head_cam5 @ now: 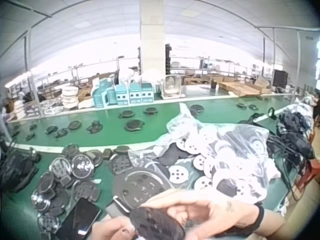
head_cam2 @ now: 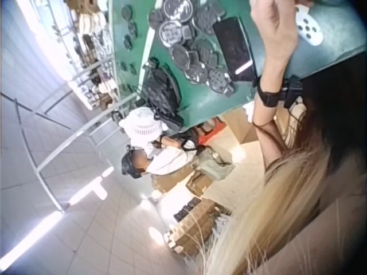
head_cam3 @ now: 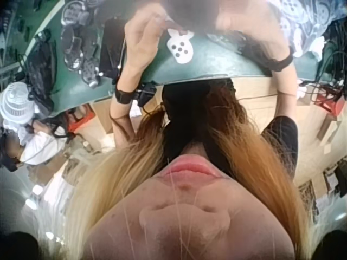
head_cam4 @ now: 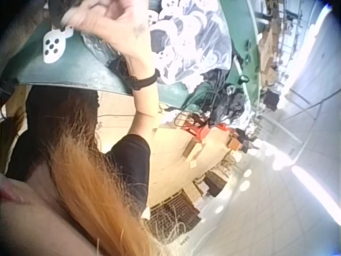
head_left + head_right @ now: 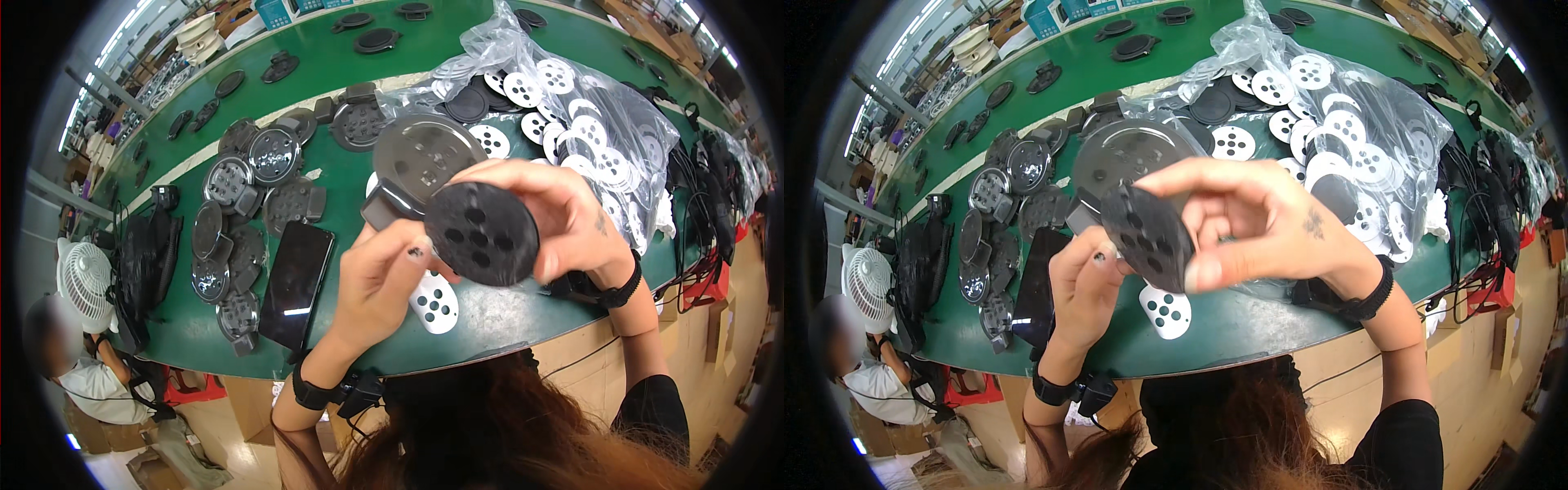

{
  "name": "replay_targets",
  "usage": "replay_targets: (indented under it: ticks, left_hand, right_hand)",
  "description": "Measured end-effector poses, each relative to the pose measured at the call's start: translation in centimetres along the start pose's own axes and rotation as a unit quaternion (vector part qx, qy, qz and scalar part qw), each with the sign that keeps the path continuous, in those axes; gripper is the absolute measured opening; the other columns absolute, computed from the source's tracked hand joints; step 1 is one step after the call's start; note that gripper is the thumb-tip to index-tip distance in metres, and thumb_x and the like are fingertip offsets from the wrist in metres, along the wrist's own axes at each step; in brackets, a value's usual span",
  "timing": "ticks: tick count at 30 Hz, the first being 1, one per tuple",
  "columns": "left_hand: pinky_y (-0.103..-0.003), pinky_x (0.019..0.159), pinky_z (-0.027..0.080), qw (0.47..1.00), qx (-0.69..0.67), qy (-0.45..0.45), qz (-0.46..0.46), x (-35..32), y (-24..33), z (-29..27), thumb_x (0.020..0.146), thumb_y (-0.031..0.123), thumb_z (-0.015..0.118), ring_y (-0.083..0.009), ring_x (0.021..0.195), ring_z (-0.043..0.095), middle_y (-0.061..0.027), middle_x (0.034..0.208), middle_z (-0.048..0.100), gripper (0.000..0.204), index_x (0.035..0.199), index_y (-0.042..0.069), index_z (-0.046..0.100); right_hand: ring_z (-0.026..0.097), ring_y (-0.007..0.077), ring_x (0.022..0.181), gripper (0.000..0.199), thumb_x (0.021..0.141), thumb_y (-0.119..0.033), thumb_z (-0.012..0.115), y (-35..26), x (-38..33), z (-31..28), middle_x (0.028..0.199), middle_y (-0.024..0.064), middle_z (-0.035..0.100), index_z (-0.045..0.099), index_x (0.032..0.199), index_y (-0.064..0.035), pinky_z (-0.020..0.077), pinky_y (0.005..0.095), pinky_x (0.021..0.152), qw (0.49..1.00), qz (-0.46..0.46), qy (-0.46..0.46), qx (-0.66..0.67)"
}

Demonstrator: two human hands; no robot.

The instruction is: Assembling small black components by applying circular white adhesive labels.

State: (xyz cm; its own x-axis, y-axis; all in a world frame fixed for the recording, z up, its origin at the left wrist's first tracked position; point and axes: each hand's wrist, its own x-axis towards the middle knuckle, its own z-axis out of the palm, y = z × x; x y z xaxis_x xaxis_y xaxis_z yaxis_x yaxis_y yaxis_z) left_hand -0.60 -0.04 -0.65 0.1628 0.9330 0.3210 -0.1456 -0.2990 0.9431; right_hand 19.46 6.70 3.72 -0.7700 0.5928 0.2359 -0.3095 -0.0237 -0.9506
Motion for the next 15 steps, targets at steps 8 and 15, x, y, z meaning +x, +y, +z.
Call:
replay_targets:
  ticks: [8, 15]
  left_hand:
    - [-0.025, 0.068, 0.047, 0.987, 0.137, -0.041, 0.068, 0.2, 0.6, 0.6, 0.093, 0.015, 0.044, -0.0137, 0.079, 0.058, -0.0145, 0.107, 0.052, 0.026, 0.093, -0.006, 0.060]
    - [-0.034, 0.066, 0.055, 0.995, 0.085, 0.012, 0.059, 0.5, 0.0, -0.2, 0.098, 0.025, 0.027, -0.0200, 0.089, 0.055, -0.0174, 0.103, 0.054, 0.041, 0.102, -0.009, 0.050]
  right_hand:
    - [0.053, 0.0258, 0.105, 0.089, 0.051, -0.043, 0.084, -0.5, -0.2, 0.5, 0.119, 0.0207, 0.050, 0.051, 0.116, 0.0086, 0.0411, 0.0356, 0.091, 0.992, 0.027, -0.026, -0.124]
    - [0.053, 0.0224, 0.108, 0.075, 0.070, -0.048, 0.068, -0.2, 0.0, -1.0, 0.123, 0.0170, 0.051, 0.049, 0.120, 0.0051, 0.0424, 0.0340, 0.092, 0.996, -0.038, 0.079, -0.012]
